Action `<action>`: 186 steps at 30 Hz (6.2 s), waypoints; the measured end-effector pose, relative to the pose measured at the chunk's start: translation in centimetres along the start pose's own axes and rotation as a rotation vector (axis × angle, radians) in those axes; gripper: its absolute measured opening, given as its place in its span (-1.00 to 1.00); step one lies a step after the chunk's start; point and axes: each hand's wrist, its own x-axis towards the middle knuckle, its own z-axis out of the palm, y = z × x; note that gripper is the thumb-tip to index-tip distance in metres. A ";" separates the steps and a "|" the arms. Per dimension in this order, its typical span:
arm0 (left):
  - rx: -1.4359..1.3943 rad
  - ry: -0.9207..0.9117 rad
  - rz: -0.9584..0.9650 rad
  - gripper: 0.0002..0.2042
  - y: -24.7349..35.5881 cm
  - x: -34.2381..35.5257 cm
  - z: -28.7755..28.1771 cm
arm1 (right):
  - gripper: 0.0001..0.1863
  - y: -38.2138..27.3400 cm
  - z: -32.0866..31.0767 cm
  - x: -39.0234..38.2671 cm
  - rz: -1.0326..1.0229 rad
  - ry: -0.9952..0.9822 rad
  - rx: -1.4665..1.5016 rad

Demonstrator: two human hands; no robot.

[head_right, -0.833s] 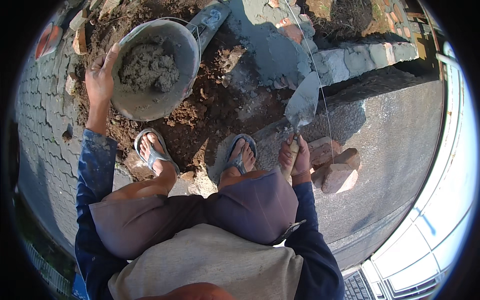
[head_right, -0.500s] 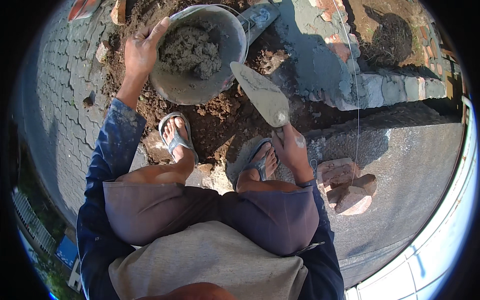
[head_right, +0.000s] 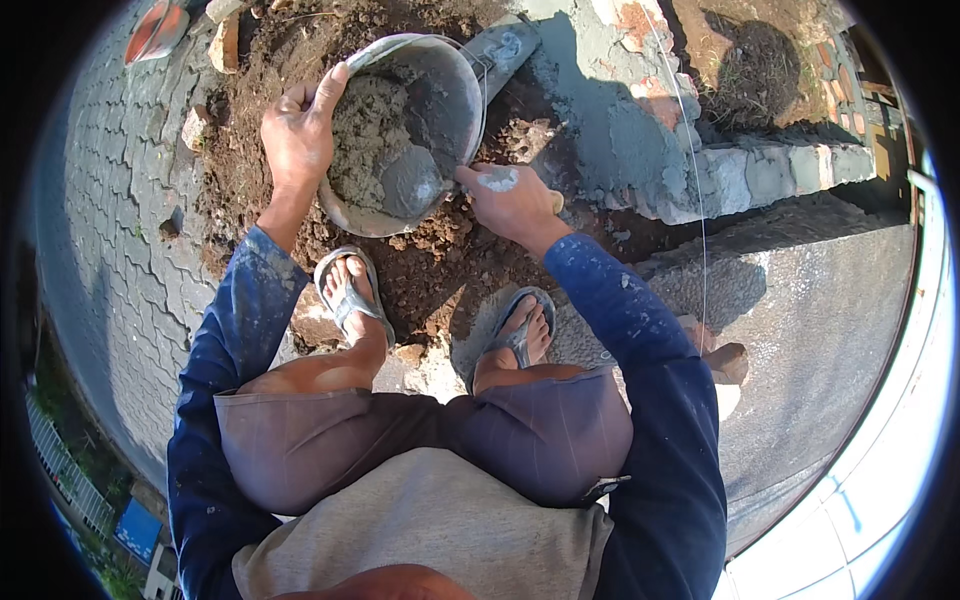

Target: The person applies and smooths cement onto a brick wall using a trowel, carries a bucket of cement and a plaster float along the wall, and spreads more cement over the wall surface.

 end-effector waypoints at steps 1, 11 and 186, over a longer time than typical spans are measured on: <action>-0.003 -0.073 -0.066 -0.41 0.5 0.2 -0.6 | -0.61 -0.7 0.2 -0.4 0.064 -0.062 0.076; -0.018 -0.070 -0.150 -0.43 -0.9 1.8 -1.2 | -0.58 0.0 2.2 -6.9 0.494 0.209 0.478; -0.719 0.090 -0.472 -0.54 -10.7 -0.6 -12.3 | -0.34 2.0 -3.3 9.1 0.549 0.080 1.204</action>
